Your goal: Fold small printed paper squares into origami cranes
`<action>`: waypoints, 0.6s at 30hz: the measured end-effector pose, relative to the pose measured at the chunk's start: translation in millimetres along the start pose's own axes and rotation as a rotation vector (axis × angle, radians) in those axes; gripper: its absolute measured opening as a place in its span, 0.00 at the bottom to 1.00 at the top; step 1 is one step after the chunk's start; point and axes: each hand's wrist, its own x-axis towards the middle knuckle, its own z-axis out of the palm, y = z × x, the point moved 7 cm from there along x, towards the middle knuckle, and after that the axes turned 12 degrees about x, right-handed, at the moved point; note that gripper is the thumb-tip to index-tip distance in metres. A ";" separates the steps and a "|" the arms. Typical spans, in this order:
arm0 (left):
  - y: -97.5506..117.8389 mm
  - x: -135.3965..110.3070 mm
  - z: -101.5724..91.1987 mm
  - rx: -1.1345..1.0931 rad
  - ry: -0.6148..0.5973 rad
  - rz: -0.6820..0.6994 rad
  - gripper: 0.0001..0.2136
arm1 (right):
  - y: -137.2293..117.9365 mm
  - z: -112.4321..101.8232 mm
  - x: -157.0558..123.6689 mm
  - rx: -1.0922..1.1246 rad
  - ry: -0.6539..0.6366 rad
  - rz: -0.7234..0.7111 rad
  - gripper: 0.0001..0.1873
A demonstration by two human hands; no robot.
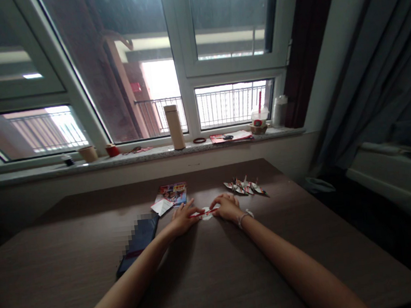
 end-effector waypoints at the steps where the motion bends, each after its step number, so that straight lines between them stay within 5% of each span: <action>1: -0.4 0.1 0.8 0.000 0.000 0.001 0.16 | 0.7 0.5 0.4 -0.004 -0.005 -0.006 0.12; 11: -0.1 -1.9 2.1 -0.003 0.084 -0.032 0.15 | 6.4 3.7 0.7 -0.021 -0.019 -0.035 0.12; 18: 5.4 -4.4 -3.2 -0.040 0.274 -0.082 0.11 | -2.5 0.7 -7.1 -0.030 0.063 -0.070 0.13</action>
